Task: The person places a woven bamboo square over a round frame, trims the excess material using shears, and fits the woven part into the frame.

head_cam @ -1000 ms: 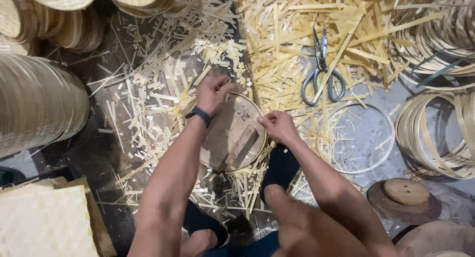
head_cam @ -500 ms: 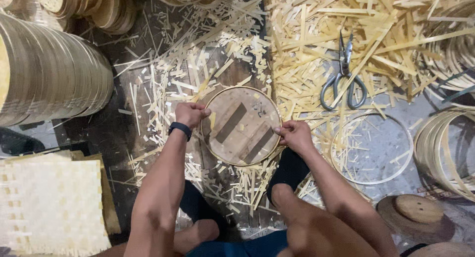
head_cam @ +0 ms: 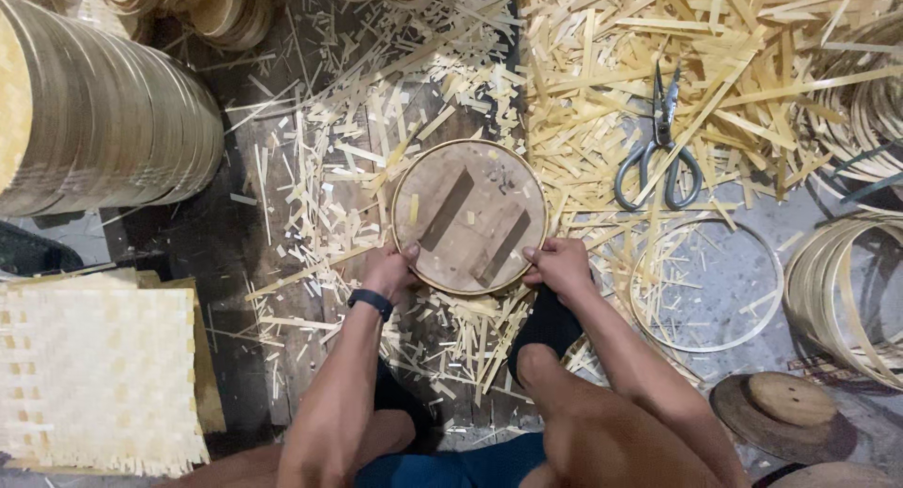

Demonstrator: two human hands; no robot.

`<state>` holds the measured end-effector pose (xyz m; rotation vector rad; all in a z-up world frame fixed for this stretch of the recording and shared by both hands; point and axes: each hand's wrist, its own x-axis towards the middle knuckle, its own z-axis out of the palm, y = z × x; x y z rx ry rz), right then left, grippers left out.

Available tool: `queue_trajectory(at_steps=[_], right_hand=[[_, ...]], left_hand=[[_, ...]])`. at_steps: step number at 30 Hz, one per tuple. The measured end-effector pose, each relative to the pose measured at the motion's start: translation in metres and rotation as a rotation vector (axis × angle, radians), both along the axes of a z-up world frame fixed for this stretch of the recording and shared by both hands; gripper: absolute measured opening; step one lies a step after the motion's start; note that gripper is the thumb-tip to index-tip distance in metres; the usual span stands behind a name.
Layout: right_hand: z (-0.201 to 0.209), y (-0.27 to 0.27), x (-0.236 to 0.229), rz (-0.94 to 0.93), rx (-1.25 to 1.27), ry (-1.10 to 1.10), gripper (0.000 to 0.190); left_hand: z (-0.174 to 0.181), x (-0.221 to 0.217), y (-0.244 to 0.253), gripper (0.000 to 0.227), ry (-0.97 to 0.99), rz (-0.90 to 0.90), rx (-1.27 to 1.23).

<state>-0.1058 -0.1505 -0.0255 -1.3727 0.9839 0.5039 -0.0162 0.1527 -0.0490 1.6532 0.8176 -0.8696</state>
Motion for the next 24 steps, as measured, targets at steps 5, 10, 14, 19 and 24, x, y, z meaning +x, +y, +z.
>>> queue_trajectory(at_steps=[5,10,14,19,24], right_hand=[[-0.005,-0.003,-0.004,-0.061,0.143,-0.102,0.021],[0.002,0.009,-0.015,-0.112,0.328,-0.144,0.028],[-0.005,0.023,-0.012,-0.137,0.159,-0.102,0.025],[0.022,0.006,-0.002,-0.015,0.204,-0.082,0.028],[0.076,-0.01,0.028,0.008,0.156,-0.191,0.046]], left_hand=[[0.009,-0.008,-0.001,0.032,0.002,0.156,-0.171],[0.015,-0.077,-0.031,0.035,0.061,0.371,-0.541],[0.0,-0.088,-0.05,0.031,0.009,0.383,-0.425],[0.031,-0.063,-0.039,0.039,0.044,0.354,-0.409],[0.105,-0.009,-0.013,0.061,-0.561,-0.244,-0.115]])
